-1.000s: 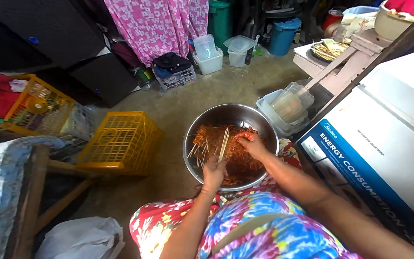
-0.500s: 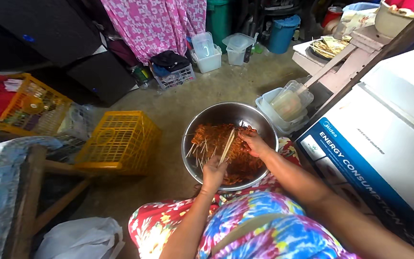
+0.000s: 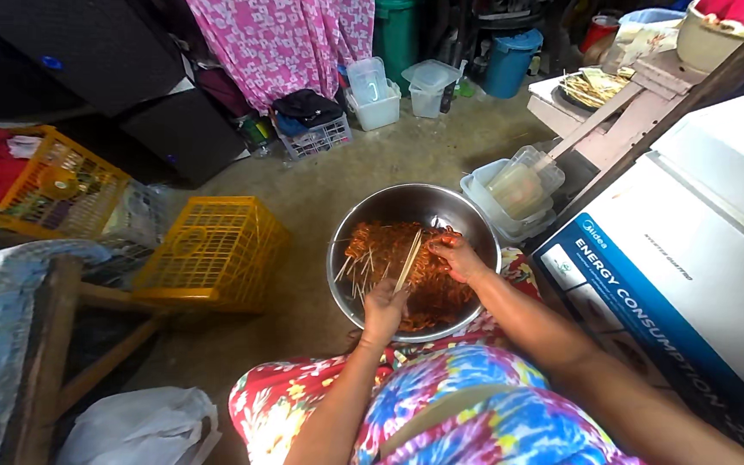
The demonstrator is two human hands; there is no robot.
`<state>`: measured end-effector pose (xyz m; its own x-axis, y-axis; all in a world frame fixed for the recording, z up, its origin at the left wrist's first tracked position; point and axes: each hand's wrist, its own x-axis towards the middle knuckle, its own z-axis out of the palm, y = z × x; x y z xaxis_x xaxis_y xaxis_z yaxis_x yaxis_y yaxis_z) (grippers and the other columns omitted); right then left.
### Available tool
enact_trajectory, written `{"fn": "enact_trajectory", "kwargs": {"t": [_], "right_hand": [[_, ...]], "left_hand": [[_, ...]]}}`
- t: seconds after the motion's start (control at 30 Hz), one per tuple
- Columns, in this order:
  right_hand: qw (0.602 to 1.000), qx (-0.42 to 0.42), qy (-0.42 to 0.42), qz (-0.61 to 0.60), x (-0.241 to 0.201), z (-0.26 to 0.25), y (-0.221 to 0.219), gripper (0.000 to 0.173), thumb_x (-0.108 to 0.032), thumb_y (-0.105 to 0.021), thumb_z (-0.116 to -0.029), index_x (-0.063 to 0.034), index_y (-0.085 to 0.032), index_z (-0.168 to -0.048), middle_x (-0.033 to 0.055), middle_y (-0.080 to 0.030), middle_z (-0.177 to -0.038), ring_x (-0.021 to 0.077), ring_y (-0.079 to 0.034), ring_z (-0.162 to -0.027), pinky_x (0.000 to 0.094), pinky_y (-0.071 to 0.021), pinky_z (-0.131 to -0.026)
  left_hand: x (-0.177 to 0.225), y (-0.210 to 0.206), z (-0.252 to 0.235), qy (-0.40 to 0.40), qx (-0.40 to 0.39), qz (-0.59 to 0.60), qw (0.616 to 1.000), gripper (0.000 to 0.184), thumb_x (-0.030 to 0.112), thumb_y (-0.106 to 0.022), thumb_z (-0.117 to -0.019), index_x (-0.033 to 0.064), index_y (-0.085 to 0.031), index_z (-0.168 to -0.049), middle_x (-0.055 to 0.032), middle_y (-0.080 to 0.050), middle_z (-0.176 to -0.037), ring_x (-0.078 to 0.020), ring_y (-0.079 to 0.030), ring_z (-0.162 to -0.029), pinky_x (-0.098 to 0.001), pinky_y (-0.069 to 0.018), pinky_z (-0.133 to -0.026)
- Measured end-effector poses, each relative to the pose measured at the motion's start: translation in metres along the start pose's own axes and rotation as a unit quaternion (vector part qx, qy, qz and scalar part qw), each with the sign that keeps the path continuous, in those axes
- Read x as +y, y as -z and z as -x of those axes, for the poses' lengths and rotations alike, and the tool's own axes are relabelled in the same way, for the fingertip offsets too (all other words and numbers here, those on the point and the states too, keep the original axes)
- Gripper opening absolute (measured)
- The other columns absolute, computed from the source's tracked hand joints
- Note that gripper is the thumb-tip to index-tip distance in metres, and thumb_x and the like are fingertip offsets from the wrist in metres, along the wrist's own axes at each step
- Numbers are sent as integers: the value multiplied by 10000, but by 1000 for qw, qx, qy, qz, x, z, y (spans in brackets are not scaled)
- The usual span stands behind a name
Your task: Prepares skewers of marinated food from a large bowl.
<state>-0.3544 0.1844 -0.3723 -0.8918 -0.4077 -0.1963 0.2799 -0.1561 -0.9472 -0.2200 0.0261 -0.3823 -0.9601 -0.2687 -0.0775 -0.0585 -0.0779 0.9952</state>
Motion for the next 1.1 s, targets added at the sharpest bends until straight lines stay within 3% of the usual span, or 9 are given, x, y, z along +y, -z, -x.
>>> {"fn": "enact_trajectory", "kwargs": {"t": [0.27,0.37,0.47,0.53,0.73,0.97,1.1], "right_hand": [[998,-7,-44,-42,0,-5,5,92,-49,-572,-1025,-2,-620,-961,44,-628,-712,90,-559,-529,212,-478,-490],[997,-26,-46,-56,-1,-3,6,104,-56,-534,-1042,-3,-623,-1035,49,-647,-756,93,-582,-563,214,-489,-502],[997,-71,-20,-22,-1,-1,9,191,61,-577,-962,19,-653,-1132,39,-686,-845,74,-607,-637,205,-502,-552],[999,-54,2,-4,1,-2,7,154,75,-604,-944,32,-671,-1075,46,-695,-843,70,-603,-620,202,-497,-538],[1000,-5,0,-20,1,-2,3,78,5,-578,-1003,14,-651,-976,44,-662,-783,81,-580,-574,213,-493,-514],[997,26,-48,-61,-3,-2,0,100,-51,-521,-1052,11,-600,-1048,57,-634,-747,98,-578,-551,208,-482,-489],[998,11,-47,-51,-2,-2,2,86,-35,-537,-1039,2,-611,-1014,48,-636,-754,90,-573,-558,208,-479,-496]], "left_hand": [[-1,0,0,-4,4,-13,1000,78,-25,-579,-918,25,-627,-954,42,-588,-566,-50,-534,-440,-201,-459,-437],[1,-1,0,5,17,1,1000,73,-21,-548,-948,12,-607,-976,33,-562,-553,-63,-532,-432,-210,-466,-429],[1,1,0,11,16,10,1000,78,-9,-521,-981,2,-593,-1010,31,-550,-552,-69,-532,-435,-221,-475,-434],[0,1,0,10,13,14,1000,94,-12,-511,-975,1,-596,-1010,35,-554,-556,-67,-533,-436,-216,-469,-429],[0,1,1,-3,9,8,1000,78,-17,-543,-947,16,-597,-992,39,-564,-564,-56,-528,-436,-208,-463,-432],[-1,0,0,-5,11,-16,1000,82,-26,-573,-930,14,-606,-994,38,-574,-574,-58,-529,-442,-210,-463,-436],[-2,0,-1,-2,15,-41,999,81,-25,-593,-922,15,-614,-989,40,-580,-587,-51,-530,-449,-209,-467,-446]]}}
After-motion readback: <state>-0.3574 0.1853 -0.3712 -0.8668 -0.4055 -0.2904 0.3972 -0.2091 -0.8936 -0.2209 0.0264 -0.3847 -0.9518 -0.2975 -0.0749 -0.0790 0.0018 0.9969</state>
